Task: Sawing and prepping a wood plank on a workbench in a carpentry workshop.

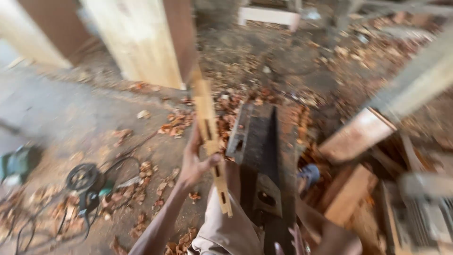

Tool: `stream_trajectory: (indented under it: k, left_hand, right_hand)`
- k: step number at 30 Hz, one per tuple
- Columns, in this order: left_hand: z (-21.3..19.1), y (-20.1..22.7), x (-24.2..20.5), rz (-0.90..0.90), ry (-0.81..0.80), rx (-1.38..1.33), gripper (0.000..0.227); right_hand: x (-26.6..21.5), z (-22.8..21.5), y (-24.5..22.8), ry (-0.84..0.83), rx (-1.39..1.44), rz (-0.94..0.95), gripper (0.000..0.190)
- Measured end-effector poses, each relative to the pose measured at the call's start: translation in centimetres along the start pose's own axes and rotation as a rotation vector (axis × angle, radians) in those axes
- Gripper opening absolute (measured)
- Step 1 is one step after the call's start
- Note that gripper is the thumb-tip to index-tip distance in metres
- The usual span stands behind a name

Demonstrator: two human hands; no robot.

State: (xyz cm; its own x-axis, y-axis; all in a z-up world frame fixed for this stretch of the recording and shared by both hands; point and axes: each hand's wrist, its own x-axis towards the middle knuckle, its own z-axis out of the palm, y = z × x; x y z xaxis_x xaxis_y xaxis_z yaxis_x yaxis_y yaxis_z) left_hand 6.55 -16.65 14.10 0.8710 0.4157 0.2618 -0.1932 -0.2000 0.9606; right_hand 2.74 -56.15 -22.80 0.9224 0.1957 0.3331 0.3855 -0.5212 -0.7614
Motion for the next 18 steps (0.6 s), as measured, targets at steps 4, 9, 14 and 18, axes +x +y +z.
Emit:
stream_trajectory:
  k: [4, 9, 14, 18]
  left_hand:
    - [-2.1, -16.4, -2.0, -0.354, -0.114, -0.468, 0.07]
    - [6.2, -6.4, -4.6, -0.219, -0.146, -0.779, 0.074]
    - [13.6, -0.8, -4.4, -0.384, -0.359, -0.726, 0.088]
    - [16.6, -11.2, -0.9, -0.071, -0.94, -0.05, 0.07]
  right_hand:
    - [6.5, -10.2, -24.7, -0.093, -0.158, -0.06, 0.097]
    - [6.3, -13.5, -28.4, 0.136, -0.094, 0.079, 0.079]
    - [2.3, -14.1, -25.9, 0.547, 0.138, 0.458, 0.064]
    - [-3.1, -14.0, -23.3, 0.914, 0.283, 0.681, 0.053]
